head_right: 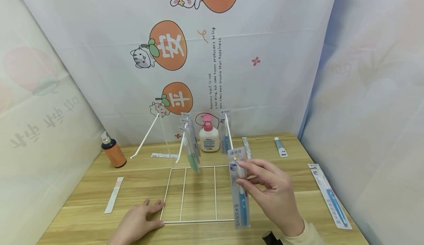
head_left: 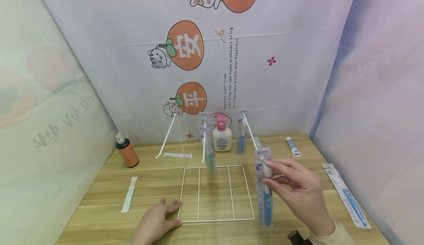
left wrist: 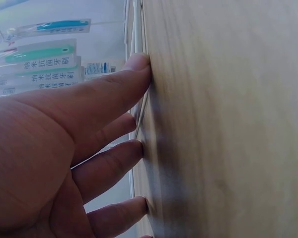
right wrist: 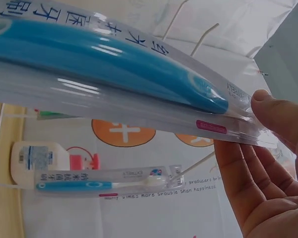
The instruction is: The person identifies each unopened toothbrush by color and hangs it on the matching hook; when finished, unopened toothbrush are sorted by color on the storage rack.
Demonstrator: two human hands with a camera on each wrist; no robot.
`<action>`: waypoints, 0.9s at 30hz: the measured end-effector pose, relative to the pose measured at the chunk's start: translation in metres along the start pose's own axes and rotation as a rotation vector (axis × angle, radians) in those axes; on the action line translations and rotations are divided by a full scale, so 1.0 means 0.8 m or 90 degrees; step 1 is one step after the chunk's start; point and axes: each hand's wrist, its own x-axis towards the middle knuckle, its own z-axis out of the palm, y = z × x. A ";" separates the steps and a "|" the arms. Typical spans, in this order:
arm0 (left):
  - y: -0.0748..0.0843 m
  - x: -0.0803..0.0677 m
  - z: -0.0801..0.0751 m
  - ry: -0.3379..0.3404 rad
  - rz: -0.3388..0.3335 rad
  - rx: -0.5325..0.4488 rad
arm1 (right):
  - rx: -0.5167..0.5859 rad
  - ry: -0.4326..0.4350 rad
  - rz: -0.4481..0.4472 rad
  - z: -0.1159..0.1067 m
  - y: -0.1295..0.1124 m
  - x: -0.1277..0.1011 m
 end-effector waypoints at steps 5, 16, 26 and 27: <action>0.001 0.000 0.000 0.003 0.005 0.000 | -0.046 0.003 0.012 0.003 0.008 0.001; 0.001 0.000 0.000 0.001 0.006 0.003 | -0.183 0.037 0.059 0.018 0.059 0.028; 0.001 0.001 0.000 0.001 -0.002 0.007 | -0.280 0.051 0.000 0.026 0.120 0.063; 0.001 0.001 0.000 0.000 -0.004 0.007 | -0.287 0.053 -0.002 0.026 0.125 0.066</action>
